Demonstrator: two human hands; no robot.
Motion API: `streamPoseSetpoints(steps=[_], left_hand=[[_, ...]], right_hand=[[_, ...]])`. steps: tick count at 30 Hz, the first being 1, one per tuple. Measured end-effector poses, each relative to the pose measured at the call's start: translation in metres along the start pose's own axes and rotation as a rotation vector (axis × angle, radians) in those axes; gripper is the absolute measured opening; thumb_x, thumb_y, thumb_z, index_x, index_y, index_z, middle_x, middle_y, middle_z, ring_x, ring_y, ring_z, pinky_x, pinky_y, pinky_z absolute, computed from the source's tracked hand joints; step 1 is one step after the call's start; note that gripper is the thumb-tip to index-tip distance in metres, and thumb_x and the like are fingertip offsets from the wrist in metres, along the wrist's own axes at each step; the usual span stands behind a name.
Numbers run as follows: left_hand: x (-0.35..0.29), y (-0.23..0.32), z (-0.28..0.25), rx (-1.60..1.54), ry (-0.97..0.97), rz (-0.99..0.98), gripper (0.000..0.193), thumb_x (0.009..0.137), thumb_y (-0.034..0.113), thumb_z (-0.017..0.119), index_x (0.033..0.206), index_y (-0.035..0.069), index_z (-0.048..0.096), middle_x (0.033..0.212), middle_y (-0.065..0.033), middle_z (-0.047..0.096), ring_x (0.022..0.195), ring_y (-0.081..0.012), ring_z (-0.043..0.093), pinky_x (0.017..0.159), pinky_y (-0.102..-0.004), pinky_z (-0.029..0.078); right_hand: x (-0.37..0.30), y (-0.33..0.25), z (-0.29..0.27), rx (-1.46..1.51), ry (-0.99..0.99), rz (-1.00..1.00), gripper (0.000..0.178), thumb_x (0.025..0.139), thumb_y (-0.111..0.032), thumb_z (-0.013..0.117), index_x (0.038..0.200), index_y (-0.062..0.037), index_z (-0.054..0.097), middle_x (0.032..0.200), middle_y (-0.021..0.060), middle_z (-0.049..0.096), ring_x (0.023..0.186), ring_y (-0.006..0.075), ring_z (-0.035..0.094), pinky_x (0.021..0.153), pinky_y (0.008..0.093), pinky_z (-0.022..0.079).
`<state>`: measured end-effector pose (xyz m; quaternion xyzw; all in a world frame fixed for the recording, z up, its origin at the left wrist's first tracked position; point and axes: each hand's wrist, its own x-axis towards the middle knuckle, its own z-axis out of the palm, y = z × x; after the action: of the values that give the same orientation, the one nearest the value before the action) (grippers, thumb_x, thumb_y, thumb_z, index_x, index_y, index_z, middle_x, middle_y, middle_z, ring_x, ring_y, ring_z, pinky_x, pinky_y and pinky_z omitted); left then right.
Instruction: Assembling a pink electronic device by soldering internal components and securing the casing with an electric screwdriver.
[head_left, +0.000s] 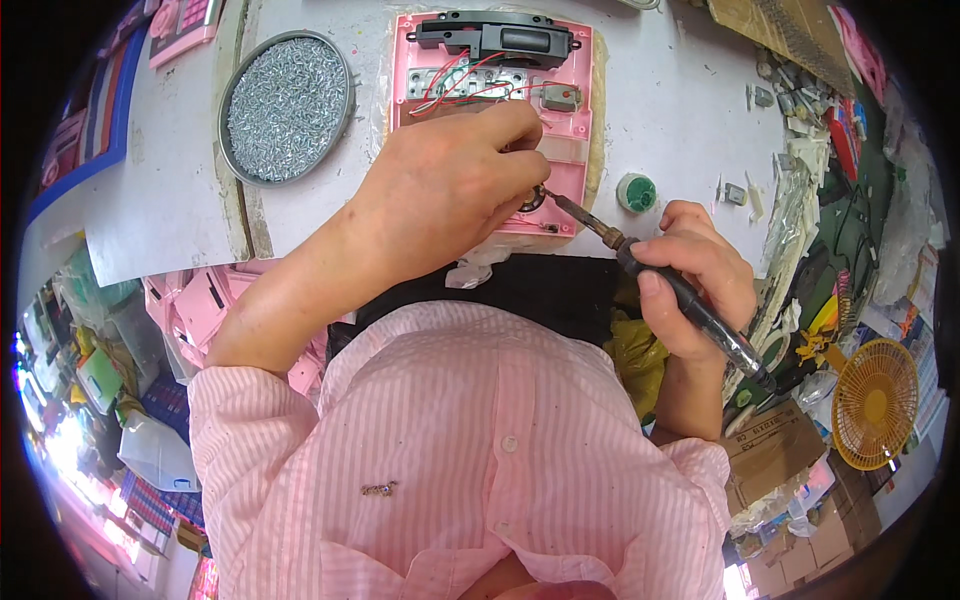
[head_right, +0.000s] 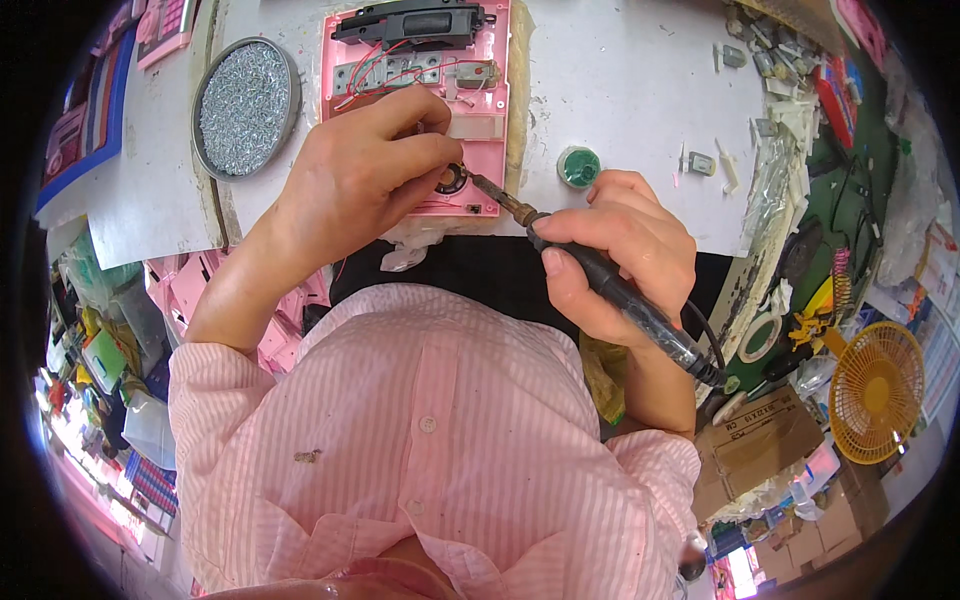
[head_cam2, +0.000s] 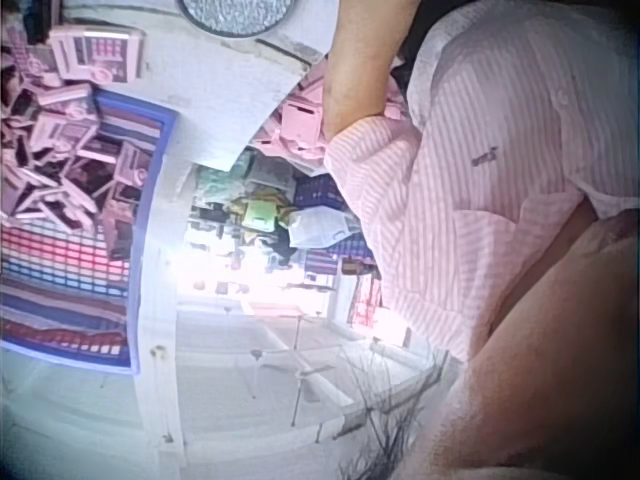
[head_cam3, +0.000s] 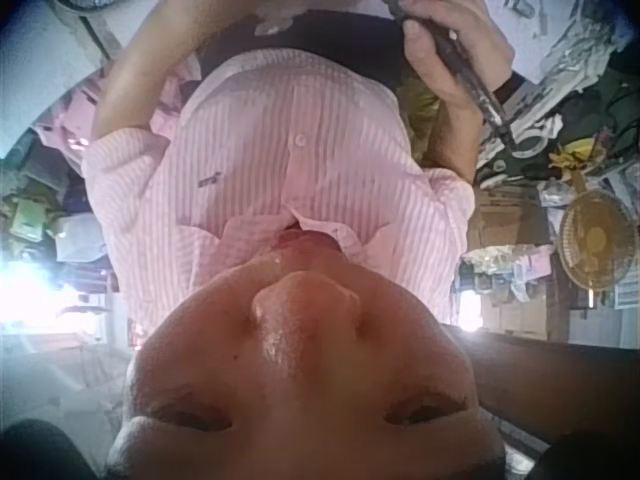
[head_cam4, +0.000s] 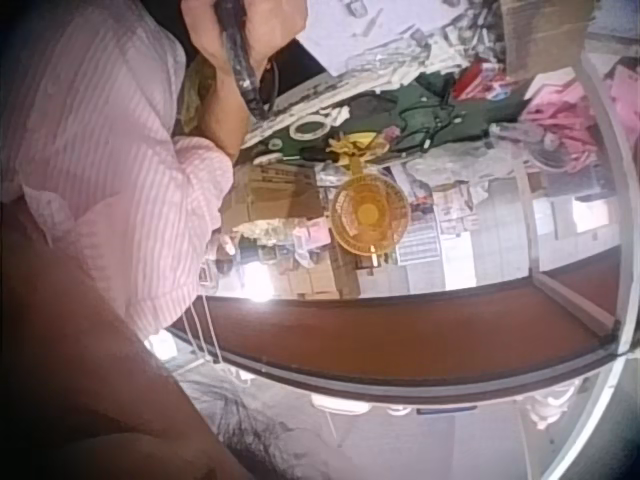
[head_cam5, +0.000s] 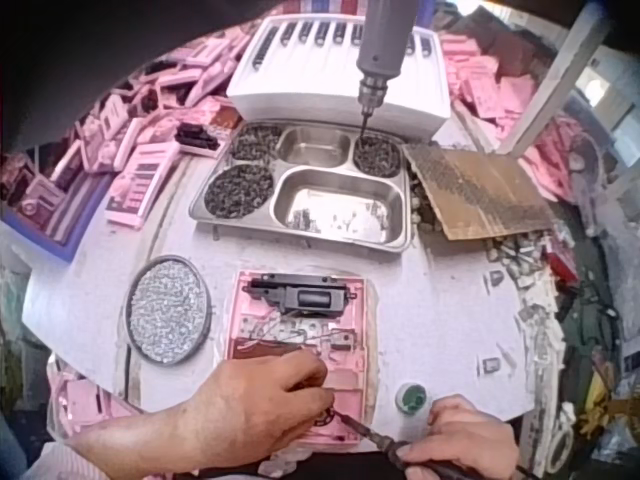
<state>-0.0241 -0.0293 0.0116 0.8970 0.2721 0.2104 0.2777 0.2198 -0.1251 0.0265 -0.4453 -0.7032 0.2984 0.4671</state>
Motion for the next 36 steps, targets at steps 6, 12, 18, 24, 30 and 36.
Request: streamPoseSetpoints(steps=[6, 12, 18, 24, 30, 36], left_hand=[[-0.002, -0.001, -0.002, 0.043, -0.013, 0.024, 0.022, 0.074, 0.004, 0.076, 0.095, 0.008, 0.068, 0.095, -0.0048, 0.062, 0.083, -0.0248, 0.066, 0.067, -0.0351, 0.054], [0.002, 0.002, -0.007, 0.038, -0.116, -0.024, 0.021, 0.075, 0.002, 0.074, 0.094, 0.008, 0.067, 0.096, -0.0062, 0.062, 0.085, -0.0273, 0.065, 0.070, -0.0381, 0.054], [0.006, 0.009, -0.008, 0.062, -0.071, -0.003, 0.015, 0.083, -0.001, 0.071, 0.097, 0.004, 0.069, 0.100, -0.0112, 0.065, 0.087, -0.0305, 0.067, 0.075, -0.0376, 0.054], [0.011, 0.017, -0.009, 0.077, -0.077, 0.020, 0.018, 0.079, -0.003, 0.072, 0.096, 0.002, 0.068, 0.098, -0.0114, 0.064, 0.088, -0.0304, 0.067, 0.076, -0.0385, 0.054], [0.009, 0.027, -0.003, -0.009, 0.022, -0.184, 0.016, 0.080, -0.001, 0.071, 0.095, 0.002, 0.065, 0.095, -0.0125, 0.063, 0.086, -0.0311, 0.065, 0.075, -0.0393, 0.053], [0.004, 0.010, 0.008, 0.038, 0.044, -0.071, 0.013, 0.081, 0.004, 0.071, 0.093, 0.004, 0.067, 0.089, -0.0117, 0.064, 0.083, -0.0317, 0.064, 0.070, -0.0407, 0.052]], right_hand=[[0.001, -0.005, -0.002, -0.012, -0.014, 0.030, 0.018, 0.076, -0.005, 0.075, 0.092, 0.0028, 0.070, 0.068, 0.0076, 0.060, 0.059, 0.0225, 0.052, 0.063, 0.0348, 0.043], [-0.059, -0.019, -0.071, 0.022, 0.684, 0.330, 0.014, 0.088, -0.008, 0.064, 0.097, 0.0032, 0.066, 0.097, 0.0125, 0.066, 0.090, 0.0223, 0.067, 0.082, 0.0319, 0.053], [-0.153, -0.070, -0.191, -0.323, 1.371, 0.348, 0.014, 0.086, -0.001, 0.062, 0.076, -0.0077, 0.054, 0.074, -0.0027, 0.049, 0.067, 0.0071, 0.048, 0.058, 0.0203, 0.037], [-0.176, -0.069, -0.201, -0.476, 1.503, 0.342, 0.012, 0.086, -0.002, 0.061, 0.077, -0.0069, 0.057, 0.076, -0.0025, 0.053, 0.067, 0.0071, 0.049, 0.061, 0.0221, 0.039], [-0.175, 0.000, -0.230, -0.493, 1.485, 0.306, 0.009, 0.090, -0.007, 0.068, 0.083, -0.0059, 0.063, 0.081, 0.0005, 0.059, 0.070, 0.0081, 0.054, 0.064, 0.0221, 0.043], [-0.181, 0.005, -0.188, 0.574, 1.395, 0.592, 0.033, 0.102, -0.033, 0.061, 0.121, -0.0060, 0.059, 0.078, 0.0048, 0.057, 0.060, 0.0121, 0.047, 0.055, 0.0265, 0.040]])
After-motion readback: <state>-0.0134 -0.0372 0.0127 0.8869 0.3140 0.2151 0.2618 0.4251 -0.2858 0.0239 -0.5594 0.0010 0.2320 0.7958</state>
